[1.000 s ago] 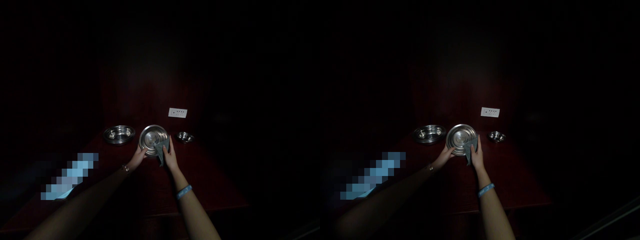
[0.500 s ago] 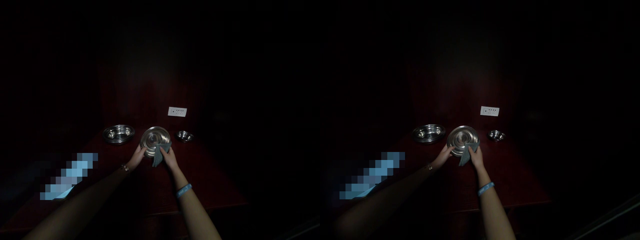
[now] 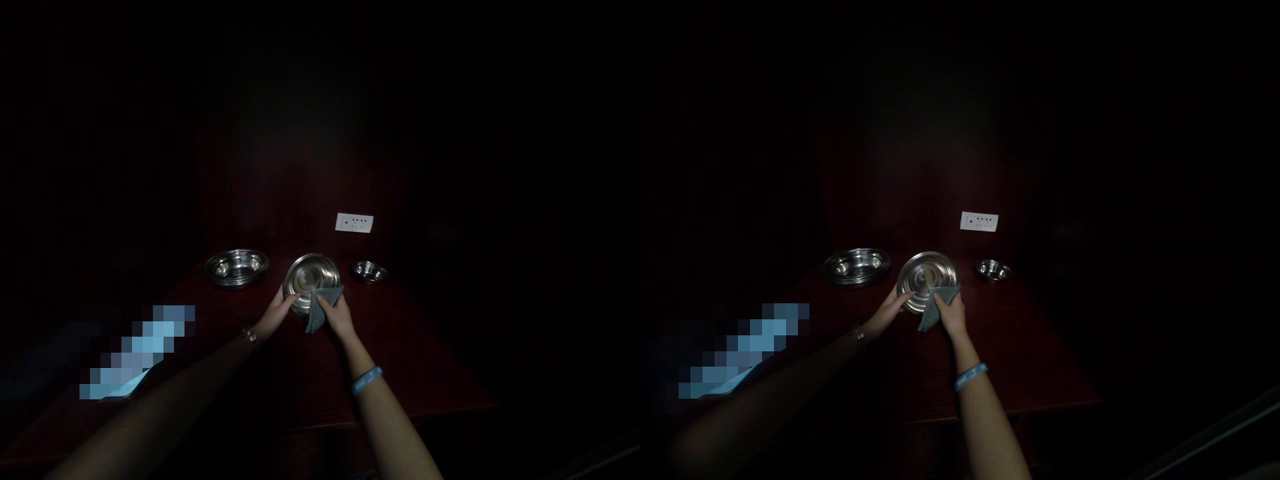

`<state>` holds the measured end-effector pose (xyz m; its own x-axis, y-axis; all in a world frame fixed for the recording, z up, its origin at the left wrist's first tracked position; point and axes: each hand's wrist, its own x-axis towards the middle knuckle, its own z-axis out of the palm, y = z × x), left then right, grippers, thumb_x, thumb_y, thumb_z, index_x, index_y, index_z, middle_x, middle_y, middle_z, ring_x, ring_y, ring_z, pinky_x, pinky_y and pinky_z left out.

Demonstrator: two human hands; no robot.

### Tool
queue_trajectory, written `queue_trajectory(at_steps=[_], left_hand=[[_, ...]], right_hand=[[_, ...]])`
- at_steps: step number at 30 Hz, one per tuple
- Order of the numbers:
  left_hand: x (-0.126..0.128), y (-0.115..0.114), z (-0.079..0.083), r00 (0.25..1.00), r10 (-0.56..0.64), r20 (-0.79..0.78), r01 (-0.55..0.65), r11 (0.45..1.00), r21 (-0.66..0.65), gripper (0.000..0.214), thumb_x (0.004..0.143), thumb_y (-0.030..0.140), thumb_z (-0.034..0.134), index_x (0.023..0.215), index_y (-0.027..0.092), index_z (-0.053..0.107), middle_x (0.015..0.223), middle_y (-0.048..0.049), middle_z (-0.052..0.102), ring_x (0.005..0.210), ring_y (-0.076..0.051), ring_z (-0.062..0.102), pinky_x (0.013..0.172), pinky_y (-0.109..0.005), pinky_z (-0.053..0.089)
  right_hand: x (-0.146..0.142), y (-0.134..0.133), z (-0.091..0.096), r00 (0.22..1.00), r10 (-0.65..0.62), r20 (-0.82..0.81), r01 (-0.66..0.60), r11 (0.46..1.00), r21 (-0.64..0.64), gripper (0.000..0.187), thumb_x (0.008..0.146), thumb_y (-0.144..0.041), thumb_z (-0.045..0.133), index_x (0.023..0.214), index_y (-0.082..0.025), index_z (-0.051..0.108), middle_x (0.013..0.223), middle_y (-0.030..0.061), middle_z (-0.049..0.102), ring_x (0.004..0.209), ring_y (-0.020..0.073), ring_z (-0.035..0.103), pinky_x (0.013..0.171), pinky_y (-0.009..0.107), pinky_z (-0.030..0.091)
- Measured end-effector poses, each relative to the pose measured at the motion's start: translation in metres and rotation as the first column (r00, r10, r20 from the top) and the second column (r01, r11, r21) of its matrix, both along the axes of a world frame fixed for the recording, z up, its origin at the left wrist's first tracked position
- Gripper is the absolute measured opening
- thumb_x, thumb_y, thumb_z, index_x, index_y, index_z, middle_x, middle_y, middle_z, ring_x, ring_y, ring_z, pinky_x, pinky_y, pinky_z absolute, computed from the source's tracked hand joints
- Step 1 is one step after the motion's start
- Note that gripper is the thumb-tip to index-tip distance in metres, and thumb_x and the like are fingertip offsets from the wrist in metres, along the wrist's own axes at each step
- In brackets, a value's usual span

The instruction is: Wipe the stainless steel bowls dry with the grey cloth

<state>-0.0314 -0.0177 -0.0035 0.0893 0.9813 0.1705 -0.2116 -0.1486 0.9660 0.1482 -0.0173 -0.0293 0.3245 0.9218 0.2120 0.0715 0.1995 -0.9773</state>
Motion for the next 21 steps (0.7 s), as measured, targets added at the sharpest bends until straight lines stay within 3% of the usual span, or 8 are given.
queue_trajectory(at_steps=[4,7,12,21], left_hand=[[0.003,-0.001,-0.002,1.000,0.006,-0.016,-0.005,0.996,0.093,0.059,0.078,0.028,0.072,0.134,0.019,0.057,0.136,-0.0111,0.066,0.131,-0.028,0.058,0.118,-0.043,0.037],[0.006,-0.002,-0.007,0.999,-0.028,-0.025,0.030,0.994,0.107,0.057,0.075,0.028,0.075,0.129,0.017,0.061,0.132,-0.0126,0.069,0.129,-0.029,0.059,0.119,-0.046,0.035],[0.007,0.002,-0.011,0.999,-0.010,-0.034,0.011,0.999,0.040,0.054,0.074,0.028,0.073,0.126,0.015,0.065,0.126,-0.0128,0.072,0.129,-0.031,0.060,0.119,-0.050,0.034],[0.005,0.000,0.003,0.995,-0.021,-0.098,0.022,1.000,0.011,0.049,0.075,0.024,0.073,0.124,0.017,0.067,0.111,-0.0096,0.078,0.118,-0.030,0.067,0.112,-0.047,0.044]], right_hand=[[-0.004,0.003,-0.003,0.980,0.150,-0.133,-0.151,0.989,0.002,0.041,0.061,-0.047,0.084,0.089,-0.019,0.072,0.092,0.0063,0.079,0.087,0.0239,0.074,0.090,0.040,0.058],[-0.006,0.003,-0.005,0.966,0.192,-0.172,-0.198,0.980,-0.018,0.040,0.062,-0.048,0.082,0.087,-0.018,0.073,0.091,0.0074,0.079,0.084,0.0240,0.074,0.087,0.039,0.059],[-0.005,0.004,-0.006,0.980,0.147,-0.130,-0.150,0.989,-0.013,0.040,0.063,-0.045,0.081,0.090,-0.018,0.072,0.092,0.0074,0.079,0.085,0.0244,0.074,0.085,0.038,0.059],[0.000,0.001,0.002,0.995,-0.016,0.096,0.016,1.000,-0.001,0.030,0.069,-0.040,0.074,0.089,-0.019,0.071,0.092,0.0087,0.079,0.089,0.0265,0.074,0.082,0.036,0.058]])
